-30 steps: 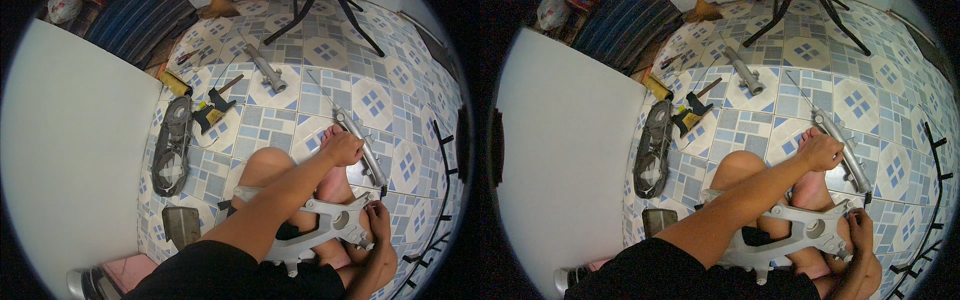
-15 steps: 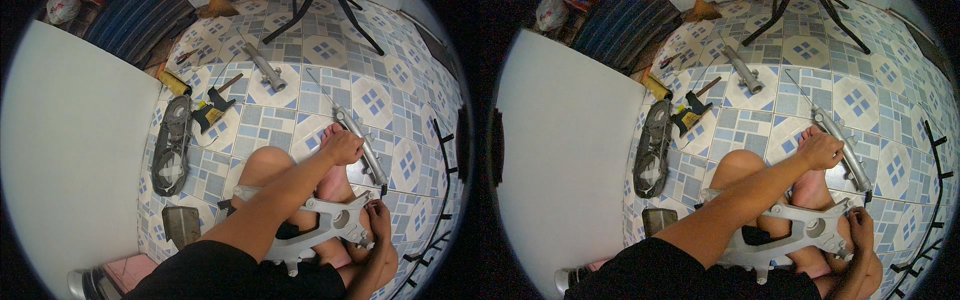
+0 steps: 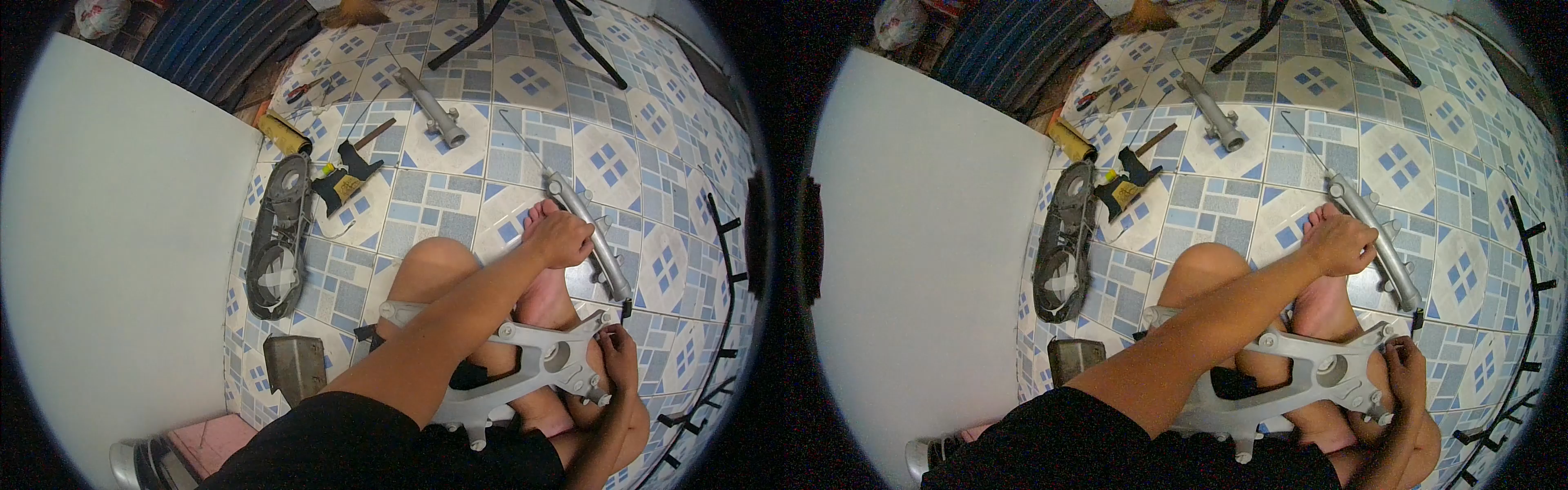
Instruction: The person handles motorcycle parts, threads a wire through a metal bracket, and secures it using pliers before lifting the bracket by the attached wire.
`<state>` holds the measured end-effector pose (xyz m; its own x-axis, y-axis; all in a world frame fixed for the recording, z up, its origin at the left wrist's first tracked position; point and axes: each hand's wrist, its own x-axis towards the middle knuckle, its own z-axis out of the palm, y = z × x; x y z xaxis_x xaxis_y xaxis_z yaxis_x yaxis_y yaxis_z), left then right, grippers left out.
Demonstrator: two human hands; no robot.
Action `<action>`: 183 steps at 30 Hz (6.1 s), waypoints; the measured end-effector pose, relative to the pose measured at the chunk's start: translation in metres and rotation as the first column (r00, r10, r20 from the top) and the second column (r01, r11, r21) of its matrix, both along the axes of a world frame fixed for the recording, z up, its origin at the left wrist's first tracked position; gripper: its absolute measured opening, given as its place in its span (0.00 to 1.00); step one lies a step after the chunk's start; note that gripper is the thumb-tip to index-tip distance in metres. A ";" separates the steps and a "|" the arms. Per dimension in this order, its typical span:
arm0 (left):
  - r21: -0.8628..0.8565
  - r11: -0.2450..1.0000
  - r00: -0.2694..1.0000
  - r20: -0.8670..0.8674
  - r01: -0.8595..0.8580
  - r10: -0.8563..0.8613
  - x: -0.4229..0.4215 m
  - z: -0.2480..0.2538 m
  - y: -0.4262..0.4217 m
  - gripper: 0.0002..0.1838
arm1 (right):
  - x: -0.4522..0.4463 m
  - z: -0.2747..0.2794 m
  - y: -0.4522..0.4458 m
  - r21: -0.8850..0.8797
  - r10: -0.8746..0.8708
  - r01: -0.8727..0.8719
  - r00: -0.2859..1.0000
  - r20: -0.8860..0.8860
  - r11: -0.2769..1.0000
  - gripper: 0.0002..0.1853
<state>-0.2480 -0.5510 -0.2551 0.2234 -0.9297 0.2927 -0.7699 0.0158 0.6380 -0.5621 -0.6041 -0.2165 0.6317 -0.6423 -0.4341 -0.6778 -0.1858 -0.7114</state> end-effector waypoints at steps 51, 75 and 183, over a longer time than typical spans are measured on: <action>0.012 1.000 0.994 0.107 -0.006 0.005 -0.007 -0.008 -0.008 0.08 | -0.013 -0.007 -0.004 -0.075 -0.042 0.043 0.999 0.011 0.996 0.10; 0.069 0.997 0.991 0.131 -0.031 0.022 -0.007 -0.002 -0.008 0.09 | -0.019 -0.017 -0.012 -0.079 -0.111 0.110 0.994 -0.009 0.991 0.07; 0.313 0.944 0.964 0.198 0.108 -0.176 -0.015 0.155 0.268 0.27 | 0.061 0.014 0.196 0.999 -0.772 0.018 0.635 0.023 0.045 0.15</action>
<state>-0.2627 -0.2825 -0.1000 0.0442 -0.9987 0.0255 -0.8949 -0.0282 0.4454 -0.5016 -0.4078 -0.2020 0.7245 -0.2417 -0.6455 0.1156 0.9658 -0.2319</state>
